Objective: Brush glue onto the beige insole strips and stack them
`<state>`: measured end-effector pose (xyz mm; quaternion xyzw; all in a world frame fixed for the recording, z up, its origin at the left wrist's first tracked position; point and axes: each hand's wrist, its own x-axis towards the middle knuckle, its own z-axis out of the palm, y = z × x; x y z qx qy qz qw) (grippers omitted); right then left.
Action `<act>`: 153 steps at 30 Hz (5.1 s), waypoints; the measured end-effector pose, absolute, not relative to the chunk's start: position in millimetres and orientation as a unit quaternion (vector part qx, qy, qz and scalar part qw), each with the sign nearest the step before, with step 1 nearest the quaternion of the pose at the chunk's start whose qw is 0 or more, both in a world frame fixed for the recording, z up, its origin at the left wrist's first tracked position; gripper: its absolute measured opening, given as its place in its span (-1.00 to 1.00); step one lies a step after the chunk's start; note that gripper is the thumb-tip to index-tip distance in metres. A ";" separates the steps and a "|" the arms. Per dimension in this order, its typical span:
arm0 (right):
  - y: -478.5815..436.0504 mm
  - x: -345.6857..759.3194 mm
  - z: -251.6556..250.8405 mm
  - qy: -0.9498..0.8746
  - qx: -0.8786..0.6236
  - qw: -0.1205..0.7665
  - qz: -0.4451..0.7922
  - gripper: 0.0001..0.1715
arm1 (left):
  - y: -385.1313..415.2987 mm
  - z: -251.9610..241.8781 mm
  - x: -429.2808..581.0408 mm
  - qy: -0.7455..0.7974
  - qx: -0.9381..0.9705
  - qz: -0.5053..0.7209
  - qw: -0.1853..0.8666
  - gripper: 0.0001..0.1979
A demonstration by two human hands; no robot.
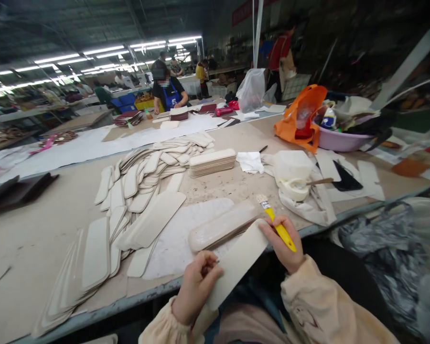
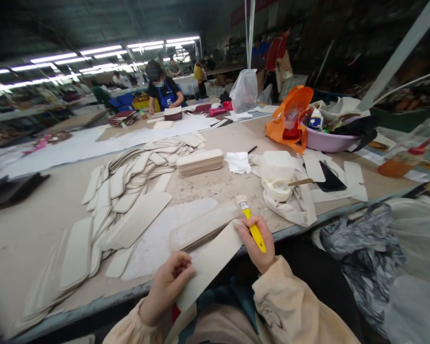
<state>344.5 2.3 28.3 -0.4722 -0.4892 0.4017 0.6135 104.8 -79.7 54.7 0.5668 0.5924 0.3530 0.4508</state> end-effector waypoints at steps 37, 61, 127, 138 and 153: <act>87.4 326.7 14.3 -0.673 -0.593 0.423 0.128 -0.77 | -4.0 64.2 45.4 0.739 0.565 0.221 0.293 -0.62; 34.2 296.0 6.2 -0.854 -0.391 0.338 0.055 -0.76 | 4.1 58.8 33.9 0.733 0.603 0.154 0.273 -0.35; 74.9 366.1 74.7 -0.481 -0.435 0.675 0.352 -0.73 | -11.9 68.3 214.5 0.553 0.436 0.393 0.591 -0.62; 75.4 367.6 70.3 -0.491 -0.435 0.671 0.345 -0.75 | -13.7 74.5 218.5 0.521 0.384 0.394 0.653 -0.65; 86.0 373.7 58.9 -0.435 -0.425 0.683 0.405 -0.64 | -56.2 52.9 213.4 0.448 0.281 0.311 0.790 -0.63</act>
